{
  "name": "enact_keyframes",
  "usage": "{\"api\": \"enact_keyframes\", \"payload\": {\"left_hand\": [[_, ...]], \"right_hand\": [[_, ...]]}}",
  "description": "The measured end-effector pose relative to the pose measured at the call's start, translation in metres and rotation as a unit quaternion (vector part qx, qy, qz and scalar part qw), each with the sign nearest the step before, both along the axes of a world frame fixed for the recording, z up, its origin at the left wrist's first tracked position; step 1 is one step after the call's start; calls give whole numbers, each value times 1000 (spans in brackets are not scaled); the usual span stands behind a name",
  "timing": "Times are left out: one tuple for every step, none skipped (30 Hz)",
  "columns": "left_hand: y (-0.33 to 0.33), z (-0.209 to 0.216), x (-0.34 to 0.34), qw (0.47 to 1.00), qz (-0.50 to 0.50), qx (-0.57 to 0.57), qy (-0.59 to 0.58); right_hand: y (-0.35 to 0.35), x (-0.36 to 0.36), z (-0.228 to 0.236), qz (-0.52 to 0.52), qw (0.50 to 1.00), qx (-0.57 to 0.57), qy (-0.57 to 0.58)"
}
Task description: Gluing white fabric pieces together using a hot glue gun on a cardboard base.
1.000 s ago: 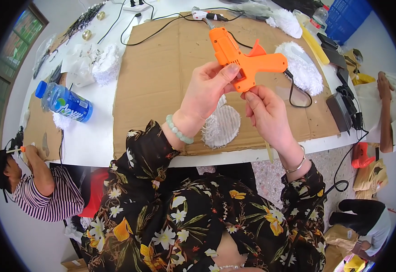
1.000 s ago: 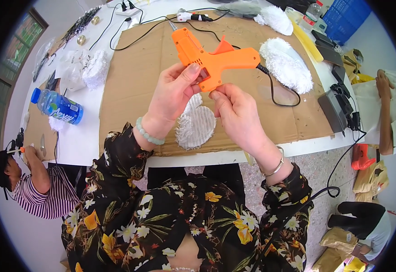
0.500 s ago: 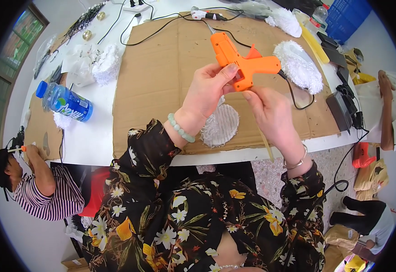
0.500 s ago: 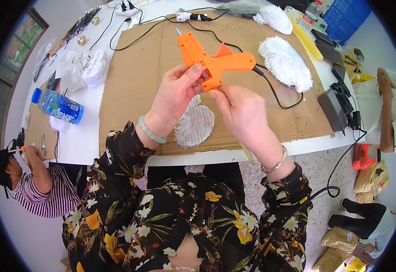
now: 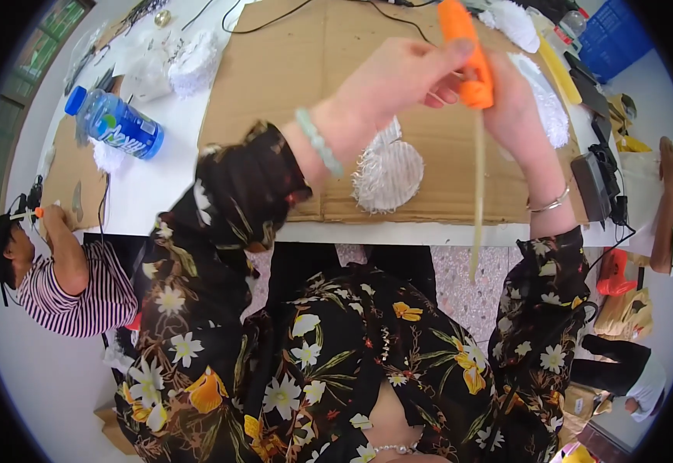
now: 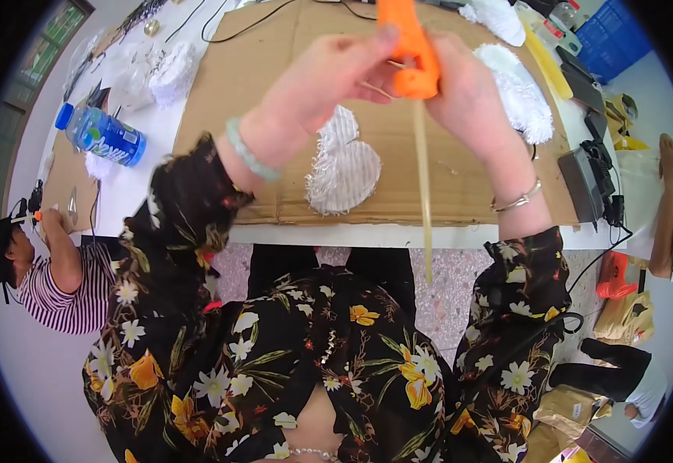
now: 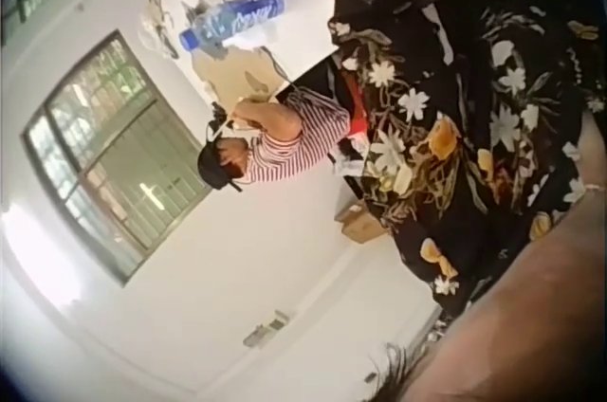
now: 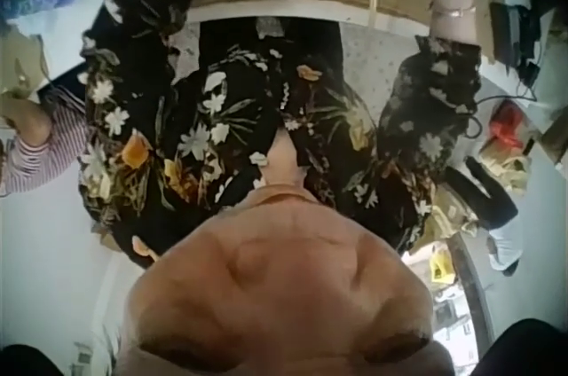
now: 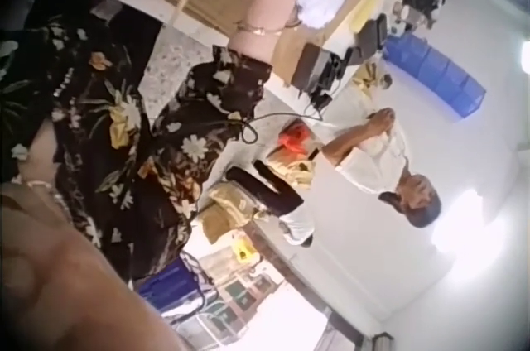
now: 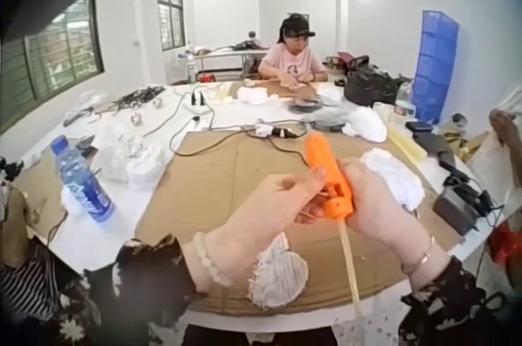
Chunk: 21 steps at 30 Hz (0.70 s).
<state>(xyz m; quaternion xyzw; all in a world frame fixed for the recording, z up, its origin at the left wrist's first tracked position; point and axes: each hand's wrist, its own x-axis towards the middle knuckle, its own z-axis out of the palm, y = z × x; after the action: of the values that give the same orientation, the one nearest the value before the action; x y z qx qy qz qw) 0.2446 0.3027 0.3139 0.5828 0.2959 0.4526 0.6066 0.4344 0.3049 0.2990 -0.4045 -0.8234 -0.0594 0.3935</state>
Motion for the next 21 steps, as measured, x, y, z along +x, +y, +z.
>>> {"api": "enact_keyframes", "payload": {"left_hand": [[17,-1,11,996,-72,-19,58],[18,11,-3,986,-103,-19,126],[19,15,-17,987,-92,-19,130],[24,9,-33,977,-38,98,187],[24,4,-50,947,15,212,242],[26,-6,-53,948,1,211,237],[24,-18,-57,928,38,252,273],[14,-22,-67,898,87,293,316],[6,-30,-74,899,88,290,317],[-4,-39,-82,850,87,373,361],[-14,-44,-88,792,84,452,401],[-22,-47,-91,792,88,447,406],[-22,-56,-86,778,48,490,391],[-22,-64,-81,761,10,530,373],[-21,-70,-78,767,4,527,367],[-26,-67,-77,751,-21,528,395],[-29,-64,-77,736,-46,528,422],[-29,-63,-76,736,-44,527,423],[-28,-63,-76,729,-60,529,430],[-27,-62,-76,722,-76,532,436],[-26,-62,-77,725,-76,531,433]], "right_hand": [[-2,20,-8,-29,999,-18,-6],[-5,21,-1,-29,999,-40,-2],[-9,22,7,-29,998,-62,2],[-11,23,10,-61,984,-169,13],[-11,24,10,-49,984,-173,16],[-17,36,11,-52,971,-229,53],[-23,45,10,-53,954,-282,92],[-31,46,11,-24,935,-318,152],[-37,45,12,-23,935,-320,152],[-41,42,13,26,915,-359,183],[-47,38,13,73,890,-396,213],[-53,32,13,95,874,-420,224],[-58,32,7,85,873,-425,224],[-62,31,-1,91,854,-453,238],[-64,31,-7,96,835,-479,252],[-63,30,-7,109,819,-507,245],[-64,28,-7,112,818,-509,244],[-66,26,-7,110,806,-530,240],[-67,24,-8,106,793,-552,236],[-66,25,-11,112,786,-561,232],[-66,23,-10,110,786,-563,230]]}}
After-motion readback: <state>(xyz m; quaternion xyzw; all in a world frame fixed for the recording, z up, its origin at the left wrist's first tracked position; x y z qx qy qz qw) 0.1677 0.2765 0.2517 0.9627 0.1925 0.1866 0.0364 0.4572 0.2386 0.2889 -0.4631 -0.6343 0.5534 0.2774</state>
